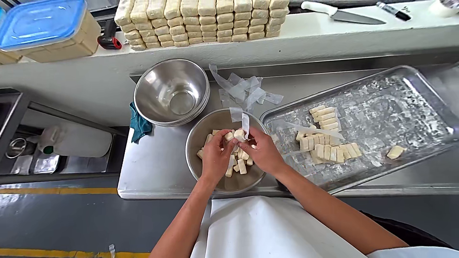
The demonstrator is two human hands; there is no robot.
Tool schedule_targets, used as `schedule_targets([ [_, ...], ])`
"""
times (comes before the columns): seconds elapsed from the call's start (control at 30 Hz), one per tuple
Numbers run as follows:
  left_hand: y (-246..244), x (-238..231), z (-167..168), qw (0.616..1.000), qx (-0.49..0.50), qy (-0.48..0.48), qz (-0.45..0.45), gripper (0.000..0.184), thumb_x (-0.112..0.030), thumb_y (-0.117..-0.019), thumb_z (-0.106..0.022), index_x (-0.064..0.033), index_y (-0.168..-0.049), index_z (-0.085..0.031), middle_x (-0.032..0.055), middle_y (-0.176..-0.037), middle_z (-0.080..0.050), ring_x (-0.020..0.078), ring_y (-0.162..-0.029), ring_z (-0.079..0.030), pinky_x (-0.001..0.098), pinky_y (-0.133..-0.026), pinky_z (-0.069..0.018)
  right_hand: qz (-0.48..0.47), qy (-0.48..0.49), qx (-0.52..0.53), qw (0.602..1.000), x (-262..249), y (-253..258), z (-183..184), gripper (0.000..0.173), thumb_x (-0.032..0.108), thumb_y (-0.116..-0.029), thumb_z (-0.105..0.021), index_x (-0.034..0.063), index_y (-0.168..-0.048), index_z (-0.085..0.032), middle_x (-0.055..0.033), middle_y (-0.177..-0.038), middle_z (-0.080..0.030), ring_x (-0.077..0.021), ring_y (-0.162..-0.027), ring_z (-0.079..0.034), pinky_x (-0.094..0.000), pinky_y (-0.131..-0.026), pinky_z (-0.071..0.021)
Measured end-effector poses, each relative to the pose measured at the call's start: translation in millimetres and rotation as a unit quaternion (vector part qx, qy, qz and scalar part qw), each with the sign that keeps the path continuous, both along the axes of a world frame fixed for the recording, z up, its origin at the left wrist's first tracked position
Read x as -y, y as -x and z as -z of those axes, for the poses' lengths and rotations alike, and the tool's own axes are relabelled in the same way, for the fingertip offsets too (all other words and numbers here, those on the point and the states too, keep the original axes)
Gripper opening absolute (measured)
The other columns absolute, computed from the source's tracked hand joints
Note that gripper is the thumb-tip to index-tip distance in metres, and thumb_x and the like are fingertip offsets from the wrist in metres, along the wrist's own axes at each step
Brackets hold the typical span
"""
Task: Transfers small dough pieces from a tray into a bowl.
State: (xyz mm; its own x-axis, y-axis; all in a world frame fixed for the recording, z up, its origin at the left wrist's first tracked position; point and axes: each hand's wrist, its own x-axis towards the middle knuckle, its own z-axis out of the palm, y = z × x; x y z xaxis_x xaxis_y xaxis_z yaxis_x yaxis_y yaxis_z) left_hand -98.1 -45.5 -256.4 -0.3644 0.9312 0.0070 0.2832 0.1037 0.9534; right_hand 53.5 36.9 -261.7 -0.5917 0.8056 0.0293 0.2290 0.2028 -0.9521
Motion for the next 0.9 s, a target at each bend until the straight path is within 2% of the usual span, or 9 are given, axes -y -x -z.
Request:
schedule_targets([
  [0.17,8.4,-0.4,1.9,0.998,-0.052,0.008,-0.03,0.035,-0.023,-0.0924,-0.077,-0.0041,-0.118,-0.062,0.0075,-0.099,-0.069,0.015,-0.089,-0.068,0.0354,-0.081,-0.0584,-0.015,-0.027,-0.001,1.0,-2.1,-2.5,1.8,0.041,0.02,-0.0996,-0.065,0.0018,-0.136,-0.058,-0.0116,-0.115,-0.068,-0.0152,-0.101,-0.069,-0.033,-0.092,-0.0581],
  [0.3,20.8,1.4,7.4,0.998,-0.064,0.027,-0.001,0.032,-0.024,-0.094,-0.075,-0.0066,-0.12,-0.065,0.0058,-0.1,-0.07,0.0138,-0.089,-0.068,0.0351,-0.081,-0.0581,0.001,-0.142,-0.011,0.99,-10.0,-7.9,9.2,0.022,0.014,-0.1018,-0.06,0.0051,-0.114,-0.076,-0.0098,-0.119,-0.069,-0.0156,-0.111,-0.066,-0.033,-0.096,-0.0558],
  [0.37,27.3,2.1,10.5,0.987,-0.126,0.095,0.01,0.037,-0.024,-0.0924,-0.077,-0.0067,-0.123,-0.067,0.0118,-0.108,-0.068,0.0247,-0.096,-0.067,0.0476,-0.083,-0.0569,0.019,-0.185,0.0,0.982,-14.7,-9.4,4.8,0.02,0.012,-0.1003,-0.061,0.0062,-0.111,-0.077,-0.0101,-0.11,-0.069,-0.0174,-0.104,-0.066,-0.0336,-0.091,-0.0555],
  [0.43,31.1,2.5,11.7,0.971,-0.167,0.168,0.032,0.048,-0.019,-0.0911,-0.078,-0.006,-0.135,-0.063,0.0208,-0.127,-0.062,0.0394,-0.115,-0.061,0.0623,-0.093,-0.0509,0.032,-0.191,-0.006,0.981,-19.3,-9.3,-5.9,0.019,0.013,-0.1004,-0.061,0.0059,-0.109,-0.077,-0.007,-0.097,-0.068,-0.0111,-0.088,-0.065,-0.0255,-0.079,-0.0558],
  [0.5,29.5,4.5,11.3,0.972,-0.159,0.166,0.047,0.059,-0.017,-0.0905,-0.077,-0.0071,-0.144,-0.055,0.0212,-0.14,-0.055,0.0407,-0.127,-0.055,0.0634,-0.1,-0.0472,0.019,-0.155,-0.01,0.988,-24.2,-7.8,-14.8,0.02,0.015,-0.1017,-0.06,0.0041,-0.106,-0.076,-0.0057,-0.092,-0.067,-0.0073,-0.081,-0.064,-0.0212,-0.074,-0.0552],
  [0.6,15.3,2.2,7.6,0.988,-0.114,0.075,0.067,0.066,-0.027,-0.09,-0.078,-0.0095,-0.147,-0.051,0.0155,-0.143,-0.055,0.0307,-0.129,-0.056,0.0546,-0.104,-0.0481,-0.021,-0.027,-0.016,0.999,-25.6,-3.4,-18.7,0.019,0.014,-0.1017,-0.06,0.0013,-0.1,-0.074,-0.0064,-0.092,-0.07,-0.0087,-0.08,-0.067,-0.0254,-0.075,-0.0576],
  [0.73,-4.3,-13.0,12.9,0.985,-0.129,0.072,0.089,0.038,-0.022,-0.0958,-0.071,-0.004,-0.128,-0.065,0.0146,-0.122,-0.067,0.0282,-0.112,-0.065,0.0546,-0.097,-0.0522,0.0,0.1,-0.105,0.989,-21.7,2.5,-29.1,0.011,0.008,-0.0991,-0.064,0.0001,-0.1,-0.072,-0.0034,-0.08,-0.071,-0.0067,-0.066,-0.067,-0.0228,-0.061,-0.0583],
  [0.83,0.1,-14.8,17.7,0.981,-0.117,0.144,0.055,0.048,-0.02,-0.0997,-0.066,-0.0062,-0.144,-0.055,0.0178,-0.134,-0.062,0.0335,-0.12,-0.062,0.0587,-0.101,-0.0499,0.078,0.075,-0.133,0.985,-50.7,0.4,-31.6,0.012,0.005,-0.098,-0.064,-0.0022,-0.105,-0.07,-0.0051,-0.082,-0.072,-0.0087,-0.064,-0.067,-0.0255,-0.059,-0.0595],
  [0.9,10.4,-10.0,24.8,0.988,-0.075,0.131,0.03,0.056,-0.021,-0.099,-0.067,-0.0079,-0.15,-0.048,0.0142,-0.14,-0.06,0.0273,-0.126,-0.06,0.0512,-0.106,-0.0499,0.141,0.068,-0.159,0.975,-88.7,2.6,-24.8,0.014,0.003,-0.098,-0.062,-0.0048,-0.108,-0.068,-0.0082,-0.087,-0.073,-0.0127,-0.071,-0.07,-0.0315,-0.069,-0.0629],
])
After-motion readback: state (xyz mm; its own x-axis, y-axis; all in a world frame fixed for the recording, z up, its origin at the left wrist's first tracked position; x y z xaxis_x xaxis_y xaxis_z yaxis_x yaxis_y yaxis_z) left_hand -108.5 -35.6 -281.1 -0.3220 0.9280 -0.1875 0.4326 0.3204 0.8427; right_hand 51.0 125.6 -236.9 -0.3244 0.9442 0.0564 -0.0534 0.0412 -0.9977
